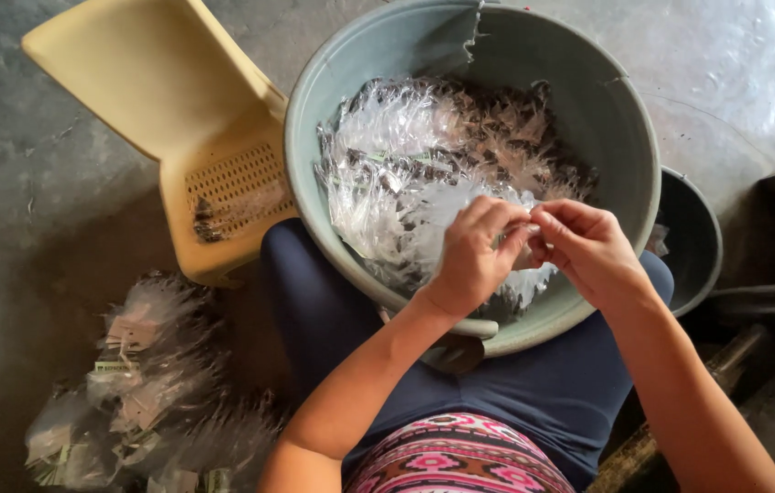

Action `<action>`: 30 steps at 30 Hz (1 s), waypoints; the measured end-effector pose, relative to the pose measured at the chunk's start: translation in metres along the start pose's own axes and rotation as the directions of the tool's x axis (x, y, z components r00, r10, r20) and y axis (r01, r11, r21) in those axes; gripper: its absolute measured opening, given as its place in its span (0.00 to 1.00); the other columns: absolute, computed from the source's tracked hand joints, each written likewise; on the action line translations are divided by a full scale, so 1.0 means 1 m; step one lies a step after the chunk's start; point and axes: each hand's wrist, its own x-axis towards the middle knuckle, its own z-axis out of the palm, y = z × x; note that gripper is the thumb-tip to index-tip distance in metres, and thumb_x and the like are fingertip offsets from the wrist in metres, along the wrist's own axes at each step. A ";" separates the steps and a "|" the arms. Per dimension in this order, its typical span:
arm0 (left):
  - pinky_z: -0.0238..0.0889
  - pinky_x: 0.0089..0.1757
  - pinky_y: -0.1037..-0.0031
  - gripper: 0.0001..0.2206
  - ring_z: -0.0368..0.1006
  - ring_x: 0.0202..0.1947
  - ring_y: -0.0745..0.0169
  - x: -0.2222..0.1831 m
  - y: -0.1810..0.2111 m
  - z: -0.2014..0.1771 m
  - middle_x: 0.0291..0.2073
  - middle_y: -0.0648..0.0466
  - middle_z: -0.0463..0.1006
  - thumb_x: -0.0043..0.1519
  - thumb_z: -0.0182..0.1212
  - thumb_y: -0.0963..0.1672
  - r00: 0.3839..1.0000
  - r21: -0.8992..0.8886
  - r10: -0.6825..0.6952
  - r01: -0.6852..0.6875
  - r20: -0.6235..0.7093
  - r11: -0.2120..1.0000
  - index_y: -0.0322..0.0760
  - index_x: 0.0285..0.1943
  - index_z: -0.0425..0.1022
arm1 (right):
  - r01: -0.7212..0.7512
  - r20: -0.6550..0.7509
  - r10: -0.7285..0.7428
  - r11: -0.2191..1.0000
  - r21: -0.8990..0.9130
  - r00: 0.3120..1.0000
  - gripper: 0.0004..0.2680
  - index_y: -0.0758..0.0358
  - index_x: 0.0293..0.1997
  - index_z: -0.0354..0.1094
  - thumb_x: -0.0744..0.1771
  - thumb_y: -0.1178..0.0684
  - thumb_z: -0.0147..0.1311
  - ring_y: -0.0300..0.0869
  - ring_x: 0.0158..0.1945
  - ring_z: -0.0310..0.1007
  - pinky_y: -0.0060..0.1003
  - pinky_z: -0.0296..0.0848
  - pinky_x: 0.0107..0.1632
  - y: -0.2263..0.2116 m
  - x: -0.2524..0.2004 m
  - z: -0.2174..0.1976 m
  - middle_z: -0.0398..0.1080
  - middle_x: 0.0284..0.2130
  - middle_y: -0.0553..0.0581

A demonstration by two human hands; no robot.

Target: Manually packaging small items into individual plastic bags from a large basin

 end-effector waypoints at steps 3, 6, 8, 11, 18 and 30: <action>0.70 0.36 0.73 0.07 0.77 0.29 0.57 0.007 0.002 -0.004 0.25 0.58 0.73 0.52 0.72 0.41 0.988 -0.134 -0.150 0.155 0.046 0.979 0.46 0.33 0.79 | 0.067 0.051 -0.062 0.993 -0.098 0.997 0.07 0.78 0.49 0.70 0.68 0.63 0.58 0.46 0.27 0.74 0.43 0.77 0.35 -0.003 -0.008 -0.001 0.70 0.24 0.66; 0.72 0.38 0.76 0.07 0.81 0.32 0.64 0.017 0.010 -0.026 0.26 0.52 0.82 0.53 0.70 0.38 0.889 -0.333 -0.313 0.422 0.335 0.844 0.42 0.37 0.83 | 0.164 0.088 -0.145 0.948 -0.273 0.986 0.06 0.77 0.45 0.73 0.66 0.67 0.60 0.43 0.26 0.74 0.37 0.76 0.36 -0.004 -0.010 -0.006 0.71 0.22 0.63; 0.72 0.39 0.75 0.07 0.81 0.33 0.63 0.022 0.015 -0.037 0.26 0.52 0.82 0.56 0.68 0.37 0.900 -0.344 -0.281 0.393 0.332 0.853 0.42 0.38 0.83 | 0.121 0.113 -0.100 0.971 -0.204 0.989 0.04 0.75 0.43 0.73 0.66 0.66 0.60 0.42 0.27 0.73 0.36 0.76 0.36 -0.007 -0.010 -0.012 0.71 0.22 0.61; 0.72 0.41 0.75 0.06 0.82 0.34 0.65 0.018 0.003 -0.025 0.28 0.56 0.83 0.59 0.67 0.39 0.916 -0.327 -0.236 0.343 0.324 0.881 0.45 0.41 0.80 | 0.008 0.162 0.000 0.999 -0.047 0.987 0.03 0.74 0.42 0.72 0.67 0.63 0.58 0.42 0.29 0.70 0.40 0.76 0.36 -0.011 -0.009 -0.010 0.69 0.24 0.60; 0.64 0.31 0.71 0.06 0.69 0.26 0.61 0.019 0.023 -0.038 0.31 0.51 0.76 0.62 0.61 0.41 0.963 -0.166 -0.064 0.110 0.261 0.980 0.30 0.35 0.74 | 0.135 0.170 -0.052 0.841 -0.524 0.984 0.07 0.74 0.49 0.75 0.67 0.67 0.55 0.37 0.33 0.70 0.28 0.69 0.38 -0.033 -0.008 -0.008 0.74 0.31 0.56; 0.60 0.41 0.78 0.12 0.69 0.38 0.70 0.030 0.030 -0.070 0.39 0.60 0.79 0.65 0.61 0.49 0.844 -0.735 -0.120 0.517 0.522 0.439 0.38 0.48 0.81 | 0.500 0.351 -0.357 0.568 -0.654 0.865 0.15 0.78 0.70 0.63 0.74 0.64 0.39 0.45 0.51 0.64 0.34 0.65 0.62 0.064 0.115 -0.205 0.66 0.57 0.67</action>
